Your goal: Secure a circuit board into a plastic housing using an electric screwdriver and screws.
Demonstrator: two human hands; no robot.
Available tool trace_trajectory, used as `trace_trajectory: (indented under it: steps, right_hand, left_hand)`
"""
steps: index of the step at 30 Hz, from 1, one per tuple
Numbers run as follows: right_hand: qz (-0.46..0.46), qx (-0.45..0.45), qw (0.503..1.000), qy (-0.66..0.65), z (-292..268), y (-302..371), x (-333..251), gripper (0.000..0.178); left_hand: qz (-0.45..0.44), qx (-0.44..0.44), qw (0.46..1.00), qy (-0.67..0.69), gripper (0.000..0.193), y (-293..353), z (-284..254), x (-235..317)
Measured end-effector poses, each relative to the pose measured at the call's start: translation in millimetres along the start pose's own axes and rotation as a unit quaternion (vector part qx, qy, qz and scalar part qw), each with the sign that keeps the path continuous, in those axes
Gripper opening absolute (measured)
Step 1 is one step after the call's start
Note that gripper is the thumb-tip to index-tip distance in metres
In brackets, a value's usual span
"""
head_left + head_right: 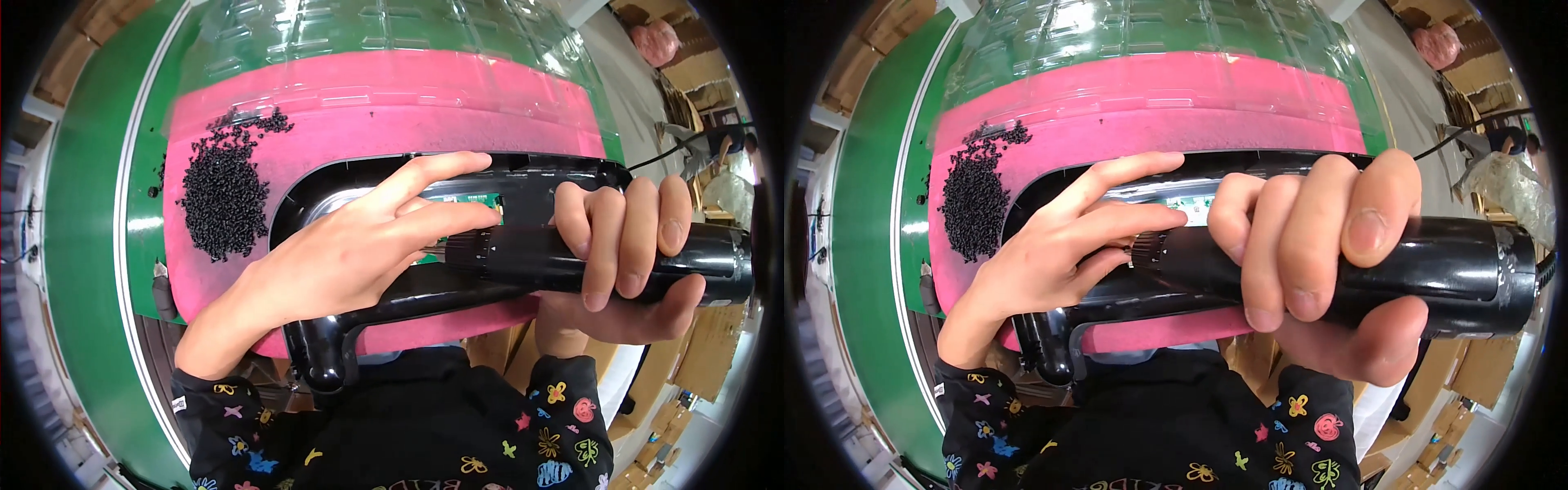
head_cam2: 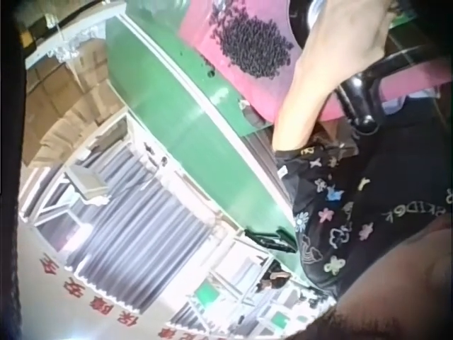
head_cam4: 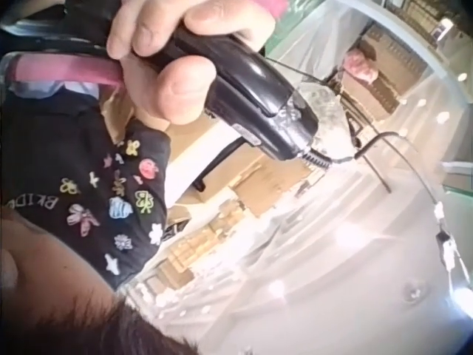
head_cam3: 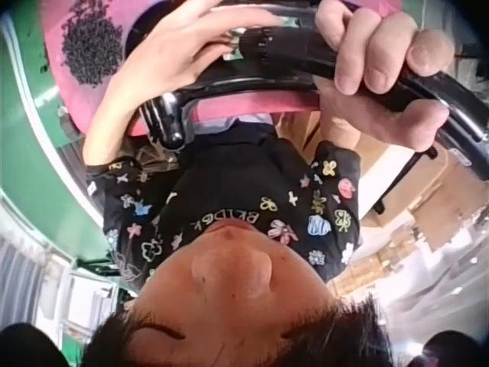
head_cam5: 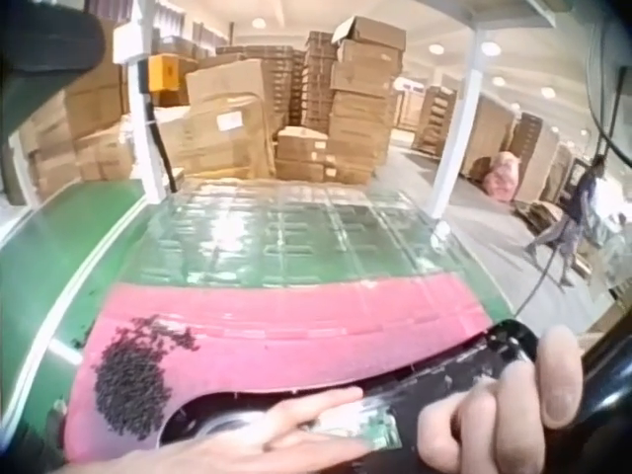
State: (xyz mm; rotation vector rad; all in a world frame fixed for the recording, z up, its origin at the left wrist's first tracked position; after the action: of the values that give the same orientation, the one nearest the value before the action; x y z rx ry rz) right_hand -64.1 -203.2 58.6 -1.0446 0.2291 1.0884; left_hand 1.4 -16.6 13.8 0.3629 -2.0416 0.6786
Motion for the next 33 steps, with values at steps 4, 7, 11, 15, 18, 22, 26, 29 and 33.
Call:
trace_trajectory:
  steps: [4,7,11,15,18,22,26,29,33]
  right_hand:
    - [0.003,-0.001,1.0,0.012,-0.6,1.1,-3.5,0.031]
    - [-0.003,0.003,1.0,0.009,-1.6,1.5,-3.2,0.031]
    - [-0.007,0.006,1.0,0.0,-0.8,1.4,-3.0,0.031]
    - [-0.009,-0.01,1.0,-0.001,-4.0,-0.3,-3.0,0.031]
    - [0.006,-0.017,1.0,0.018,-4.0,-0.5,-7.3,0.032]
    - [-0.004,-0.034,0.999,0.019,-6.6,-1.1,-13.3,0.033]
    - [0.035,-0.097,0.992,0.072,-21.8,-10.1,-32.2,0.034]
    - [0.048,-0.098,0.981,0.158,-35.4,-6.4,-44.1,0.034]
    - [0.062,-0.028,0.974,0.216,-40.1,1.2,-38.7,0.035]
  left_hand:
    - [0.01,0.015,1.0,0.002,0.058,-0.4,1.7,-0.3]
    - [-0.008,0.008,1.0,0.008,0.058,-0.9,-0.9,2.6]
    - [0.01,0.002,1.0,-0.006,0.057,-0.3,-1.9,0.6]
    - [0.008,0.0,0.999,0.034,0.055,-0.1,-0.2,-1.4]
    - [0.025,-0.004,0.999,0.041,0.056,-1.4,-1.0,-1.3]
    - [0.025,-0.007,0.997,0.068,0.055,-1.2,-0.2,1.2]
    - [0.037,0.013,0.999,0.014,0.053,-3.9,2.5,1.3]
    - [0.0,-0.004,0.997,-0.074,0.056,-4.2,-2.7,1.1]
    - [-0.017,-0.026,0.988,-0.152,0.059,-3.6,-3.0,-0.6]
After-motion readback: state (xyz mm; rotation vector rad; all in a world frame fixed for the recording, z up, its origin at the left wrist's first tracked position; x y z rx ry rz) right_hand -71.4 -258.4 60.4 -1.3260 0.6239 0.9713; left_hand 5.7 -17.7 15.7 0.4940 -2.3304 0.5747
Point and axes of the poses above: each hand's wrist, its own y-axis away from the middle knuckle, its own z-axis out of the palm, x = y × z, the point moved 1 cm from there along -y, towards the middle knuckle, and after that the axes turned 1 degree about x, right-handed, at the moved point
